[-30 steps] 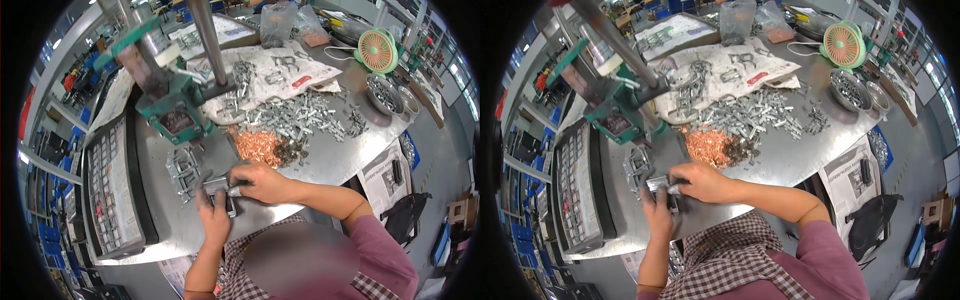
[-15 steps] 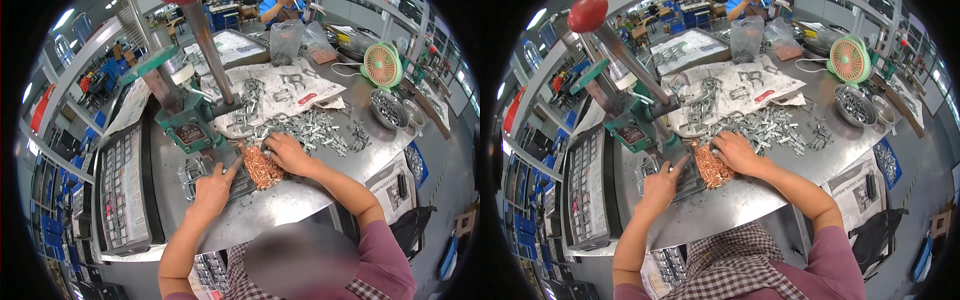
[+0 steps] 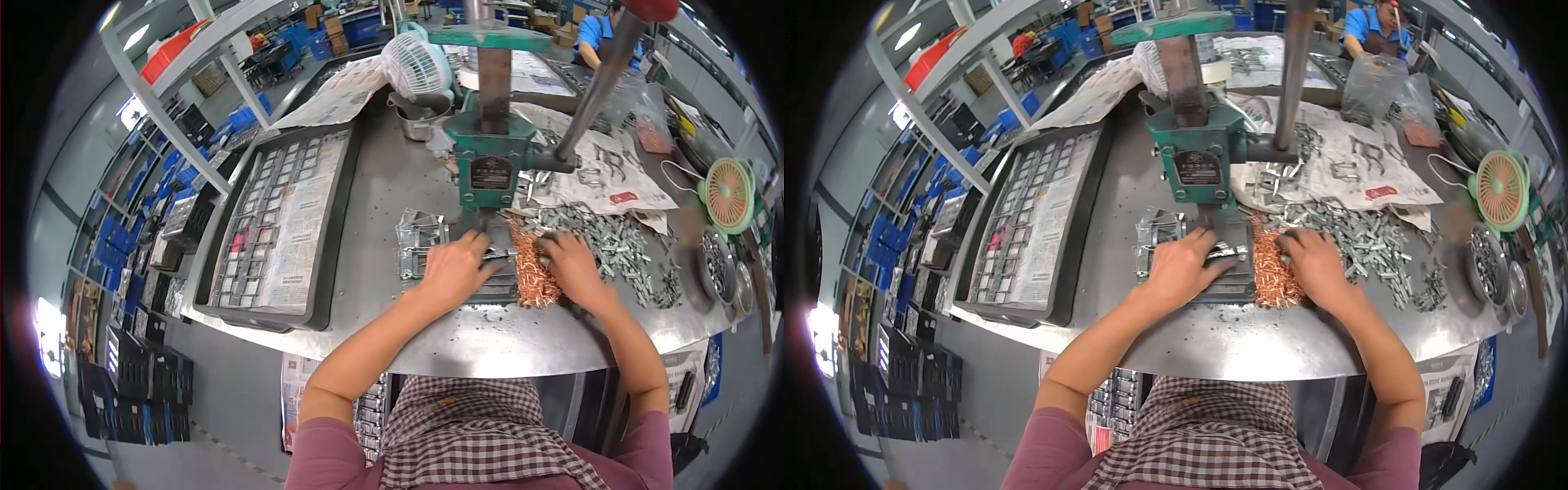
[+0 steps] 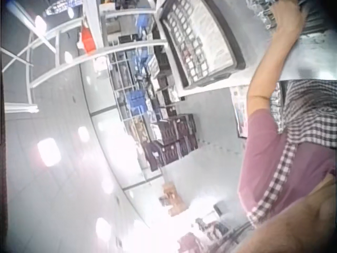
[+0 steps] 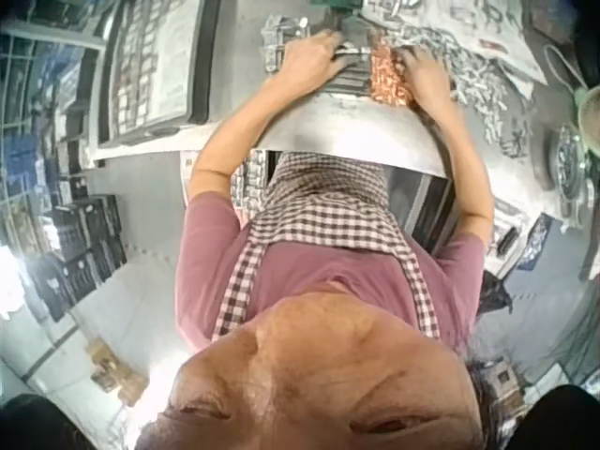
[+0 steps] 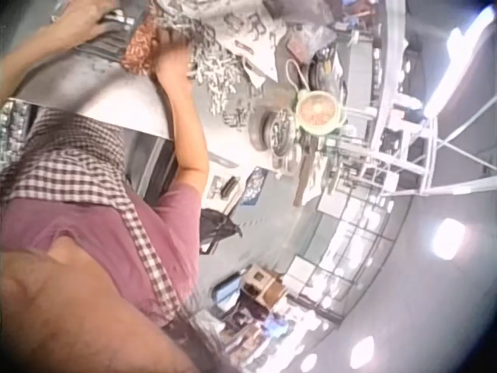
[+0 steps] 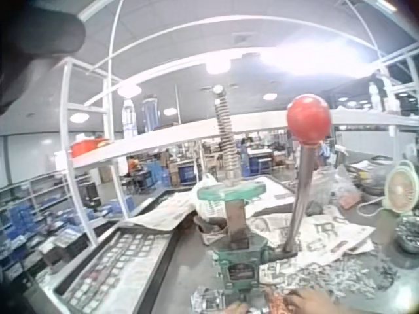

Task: The person assembles hardware by picking small metal components from the workbench, fitting them into metal frames by hand, and pressing parts using a manual press machine.

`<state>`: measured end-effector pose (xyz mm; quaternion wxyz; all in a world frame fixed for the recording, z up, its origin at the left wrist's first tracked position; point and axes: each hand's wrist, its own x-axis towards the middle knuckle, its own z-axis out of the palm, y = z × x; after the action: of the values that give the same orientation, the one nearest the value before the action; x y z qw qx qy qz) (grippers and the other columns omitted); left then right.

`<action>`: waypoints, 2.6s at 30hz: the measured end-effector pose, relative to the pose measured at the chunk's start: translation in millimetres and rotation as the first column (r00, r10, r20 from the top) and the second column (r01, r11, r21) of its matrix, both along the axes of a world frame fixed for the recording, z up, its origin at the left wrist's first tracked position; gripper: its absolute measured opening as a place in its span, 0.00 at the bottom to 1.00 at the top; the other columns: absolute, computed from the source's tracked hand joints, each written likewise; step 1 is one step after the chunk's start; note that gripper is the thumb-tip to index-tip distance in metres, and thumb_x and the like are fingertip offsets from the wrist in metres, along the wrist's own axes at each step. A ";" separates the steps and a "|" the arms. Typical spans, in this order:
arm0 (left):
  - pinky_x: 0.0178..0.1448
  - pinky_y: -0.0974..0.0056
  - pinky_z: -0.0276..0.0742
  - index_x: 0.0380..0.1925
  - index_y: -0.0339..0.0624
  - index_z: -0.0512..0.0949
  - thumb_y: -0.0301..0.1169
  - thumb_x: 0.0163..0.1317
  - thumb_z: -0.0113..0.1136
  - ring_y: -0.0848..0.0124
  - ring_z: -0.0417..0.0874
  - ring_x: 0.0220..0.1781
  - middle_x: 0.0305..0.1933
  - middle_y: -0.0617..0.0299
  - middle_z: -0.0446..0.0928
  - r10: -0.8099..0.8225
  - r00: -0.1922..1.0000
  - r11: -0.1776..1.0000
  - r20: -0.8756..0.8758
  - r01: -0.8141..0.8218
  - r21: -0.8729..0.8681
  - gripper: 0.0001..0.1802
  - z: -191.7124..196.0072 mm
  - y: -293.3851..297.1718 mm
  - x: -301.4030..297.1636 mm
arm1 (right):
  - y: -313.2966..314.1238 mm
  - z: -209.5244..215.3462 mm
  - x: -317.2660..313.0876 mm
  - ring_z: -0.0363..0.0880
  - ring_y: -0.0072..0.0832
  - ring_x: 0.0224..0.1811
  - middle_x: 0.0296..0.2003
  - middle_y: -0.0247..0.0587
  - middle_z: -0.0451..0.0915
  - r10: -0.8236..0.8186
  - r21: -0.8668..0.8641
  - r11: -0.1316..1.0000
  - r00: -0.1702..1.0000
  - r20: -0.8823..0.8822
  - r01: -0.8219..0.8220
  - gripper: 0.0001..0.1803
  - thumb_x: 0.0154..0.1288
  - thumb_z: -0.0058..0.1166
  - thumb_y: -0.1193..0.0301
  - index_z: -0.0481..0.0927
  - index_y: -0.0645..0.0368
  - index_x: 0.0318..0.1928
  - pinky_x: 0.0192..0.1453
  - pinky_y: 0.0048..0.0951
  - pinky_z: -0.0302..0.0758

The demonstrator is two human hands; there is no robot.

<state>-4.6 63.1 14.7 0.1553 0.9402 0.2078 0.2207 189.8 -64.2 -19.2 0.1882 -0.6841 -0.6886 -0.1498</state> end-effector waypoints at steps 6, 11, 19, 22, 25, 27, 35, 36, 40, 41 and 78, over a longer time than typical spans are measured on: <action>0.32 0.57 0.73 0.29 0.35 0.74 0.41 0.49 0.60 0.56 0.78 0.30 0.31 0.51 0.75 -0.004 1.000 1.000 0.015 0.004 0.005 0.18 -6.7 8.8 1.9 | 13.8 4.2 0.3 0.69 0.40 0.40 0.34 0.46 0.69 0.002 -0.114 0.993 0.982 -0.188 -0.024 0.12 0.49 0.47 0.77 0.70 0.62 0.38 0.44 0.36 0.64; 0.32 0.57 0.73 0.28 0.35 0.74 0.40 0.48 0.62 0.56 0.78 0.31 0.33 0.50 0.75 -0.042 0.998 0.999 0.050 0.042 0.001 0.18 -5.4 15.0 5.6 | 20.5 4.2 22.3 0.72 0.39 0.37 0.35 0.50 0.74 0.008 -0.080 0.992 0.701 -0.713 -0.094 0.14 0.51 0.48 0.72 0.72 0.66 0.39 0.43 0.34 0.67; 0.35 0.57 0.73 0.29 0.33 0.76 0.40 0.45 0.64 0.54 0.78 0.31 0.29 0.48 0.76 -0.016 0.995 0.998 0.094 0.010 0.062 0.20 -7.2 12.3 1.6 | 15.1 18.6 8.7 0.73 0.25 0.30 0.28 0.41 0.76 -0.147 -0.213 0.945 0.261 -0.954 -0.247 0.13 0.52 0.49 0.72 0.73 0.68 0.36 0.37 0.24 0.68; 0.34 0.58 0.73 0.29 0.33 0.76 0.41 0.45 0.64 0.54 0.78 0.30 0.29 0.49 0.76 -0.046 0.991 0.997 0.123 0.039 0.059 0.20 -11.4 7.8 7.5 | 4.0 10.7 4.5 0.73 0.23 0.30 0.26 0.39 0.74 -0.188 -0.192 0.959 0.037 -0.981 -0.210 0.11 0.50 0.50 0.75 0.72 0.66 0.36 0.34 0.23 0.69; 0.33 0.57 0.72 0.29 0.33 0.76 0.41 0.46 0.63 0.54 0.77 0.29 0.28 0.49 0.76 -0.023 0.999 1.000 0.047 0.023 -0.011 0.20 -4.3 4.1 8.3 | 2.8 20.1 -13.2 0.74 0.24 0.31 0.31 0.40 0.75 -0.091 -0.067 0.990 -0.193 -0.977 -0.125 0.11 0.50 0.48 0.79 0.72 0.68 0.37 0.39 0.21 0.71; 0.32 0.57 0.72 0.29 0.34 0.76 0.41 0.46 0.63 0.54 0.77 0.29 0.27 0.50 0.76 -0.025 0.997 1.000 0.075 0.025 0.005 0.19 -5.3 6.2 7.6 | 13.2 17.1 -13.6 0.74 0.24 0.33 0.32 0.39 0.76 0.018 0.016 0.986 0.008 -1.000 -0.167 0.12 0.50 0.48 0.79 0.73 0.68 0.38 0.40 0.22 0.71; 0.31 0.56 0.72 0.29 0.35 0.75 0.41 0.47 0.61 0.56 0.78 0.31 0.32 0.53 0.76 -0.008 0.999 1.000 0.039 0.008 -0.007 0.18 -6.2 17.5 5.1 | 35.1 66.4 -49.7 0.75 0.29 0.34 0.34 0.47 0.76 0.112 0.044 0.991 0.621 -0.776 -0.124 0.12 0.53 0.47 0.79 0.74 0.64 0.40 0.40 0.28 0.70; 0.31 0.56 0.72 0.29 0.35 0.75 0.41 0.47 0.61 0.56 0.78 0.31 0.32 0.53 0.76 -0.019 0.999 1.000 0.048 0.019 -0.005 0.18 -7.0 18.8 6.6 | 39.0 55.3 -46.7 0.75 0.30 0.35 0.34 0.47 0.76 0.141 0.082 0.989 0.649 -0.748 -0.120 0.11 0.53 0.47 0.79 0.73 0.65 0.39 0.41 0.29 0.70; 0.29 0.57 0.73 0.30 0.36 0.75 0.41 0.47 0.61 0.56 0.79 0.30 0.33 0.51 0.76 -0.023 0.999 1.000 0.042 0.023 0.006 0.18 -10.3 16.6 3.4 | 49.1 25.5 -48.3 0.74 0.32 0.38 0.34 0.46 0.74 0.095 0.027 0.990 0.510 -0.855 -0.139 0.11 0.54 0.46 0.78 0.73 0.65 0.39 0.42 0.29 0.69; 0.29 0.57 0.73 0.30 0.36 0.75 0.41 0.47 0.61 0.56 0.79 0.30 0.33 0.51 0.76 -0.028 0.998 0.999 0.058 0.027 0.017 0.18 -11.1 14.8 3.3 | 44.7 27.0 -53.9 0.73 0.31 0.38 0.34 0.45 0.73 0.128 0.081 0.989 0.439 -0.890 -0.123 0.10 0.55 0.45 0.78 0.72 0.66 0.39 0.42 0.28 0.70; 0.29 0.55 0.72 0.32 0.39 0.76 0.38 0.47 0.61 0.54 0.79 0.27 0.28 0.51 0.77 0.064 0.987 0.993 0.147 -0.077 0.087 0.16 -15.6 28.0 4.8 | -11.5 217.2 -27.6 0.75 0.35 0.41 0.41 0.49 0.75 0.670 0.505 0.603 0.048 -0.741 -0.618 0.32 0.62 0.41 0.51 0.66 0.71 0.51 0.47 0.33 0.70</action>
<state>0.1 91.1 -0.9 0.1184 0.9200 0.2188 0.3028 162.2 -75.7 198.0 0.5828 -0.2629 -0.6996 0.3190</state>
